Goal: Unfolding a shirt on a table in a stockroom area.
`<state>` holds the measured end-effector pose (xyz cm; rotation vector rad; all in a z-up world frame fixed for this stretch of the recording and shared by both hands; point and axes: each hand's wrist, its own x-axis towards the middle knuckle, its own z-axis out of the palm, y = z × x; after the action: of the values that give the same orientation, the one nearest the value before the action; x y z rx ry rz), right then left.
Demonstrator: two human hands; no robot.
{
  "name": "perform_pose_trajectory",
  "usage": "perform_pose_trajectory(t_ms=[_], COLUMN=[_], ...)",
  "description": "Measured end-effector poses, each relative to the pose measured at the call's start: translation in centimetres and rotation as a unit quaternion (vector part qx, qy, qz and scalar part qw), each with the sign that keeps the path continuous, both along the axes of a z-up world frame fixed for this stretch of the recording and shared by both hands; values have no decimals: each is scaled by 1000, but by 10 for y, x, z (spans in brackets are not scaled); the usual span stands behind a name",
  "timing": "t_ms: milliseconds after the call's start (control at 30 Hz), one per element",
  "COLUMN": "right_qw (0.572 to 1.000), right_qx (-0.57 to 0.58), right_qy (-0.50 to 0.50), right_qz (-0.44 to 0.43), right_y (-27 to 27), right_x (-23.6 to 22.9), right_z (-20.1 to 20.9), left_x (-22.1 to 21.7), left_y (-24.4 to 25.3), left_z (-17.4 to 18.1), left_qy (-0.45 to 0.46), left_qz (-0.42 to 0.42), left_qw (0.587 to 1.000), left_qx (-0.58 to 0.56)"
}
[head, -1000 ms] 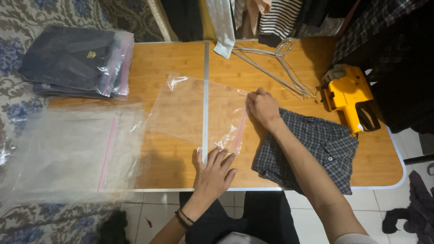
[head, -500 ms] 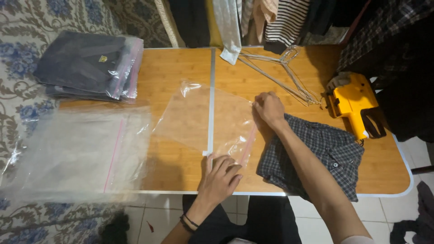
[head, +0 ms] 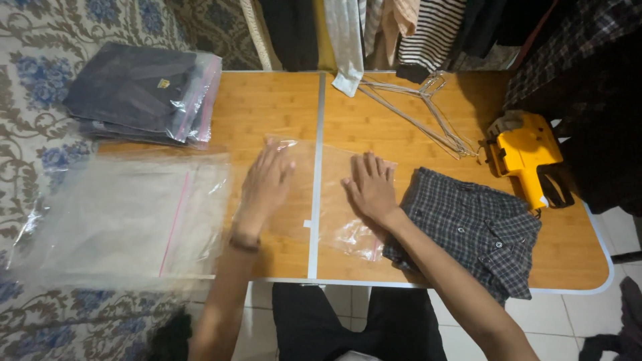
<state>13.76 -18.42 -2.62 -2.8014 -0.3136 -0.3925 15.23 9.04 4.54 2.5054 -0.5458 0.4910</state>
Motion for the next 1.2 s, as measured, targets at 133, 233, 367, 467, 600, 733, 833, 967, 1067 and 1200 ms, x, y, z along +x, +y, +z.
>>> perform_pose_trajectory(t_ms=[133, 233, 367, 467, 600, 733, 833, 967, 1067, 1200], right_qw=[1000, 1000, 1000, 1000, 997, 995, 991, 984, 980, 974], right_qx=[-16, -21, -12, -8, -4, 23, 78, 152, 180, 210], right_qy=[16, -5, 9, 28, 72, 96, 103, 88, 77, 73], right_qz=[-12, -11, -6, -5, -13, -18, -14, -22, -29, -36], right_y=[4, 0, -2, -1, 0, 1, -2, -4, -4, -6], right_x=[-6, -3, -3, -5, -5, -5, -4, 1, 0, -2], right_z=[-11, -16, -18, -12, -8, 6, 9, 4, 6, 8], left_x=[65, 76, 74, 69, 66, 71, 86, 114, 110, 84], left_y=[14, 11, 8, 9, 8, 15, 29, 62, 72, 73], left_z=[-57, -55, -57, -56, -57, -67, -92, -129, -109, -71], left_qy=[5, 95, 171, 171, 161, 149, 125, 52, 70, 89], left_qz=[34, 49, 55, 64, 72, 57, 40, -1, -28, 53], left_qw=[996, 985, 969, 969, 970, 979, 990, 965, 880, 917], left_qx=[81, 136, 168, 165, 165, 126, 48, -256, -469, -385])
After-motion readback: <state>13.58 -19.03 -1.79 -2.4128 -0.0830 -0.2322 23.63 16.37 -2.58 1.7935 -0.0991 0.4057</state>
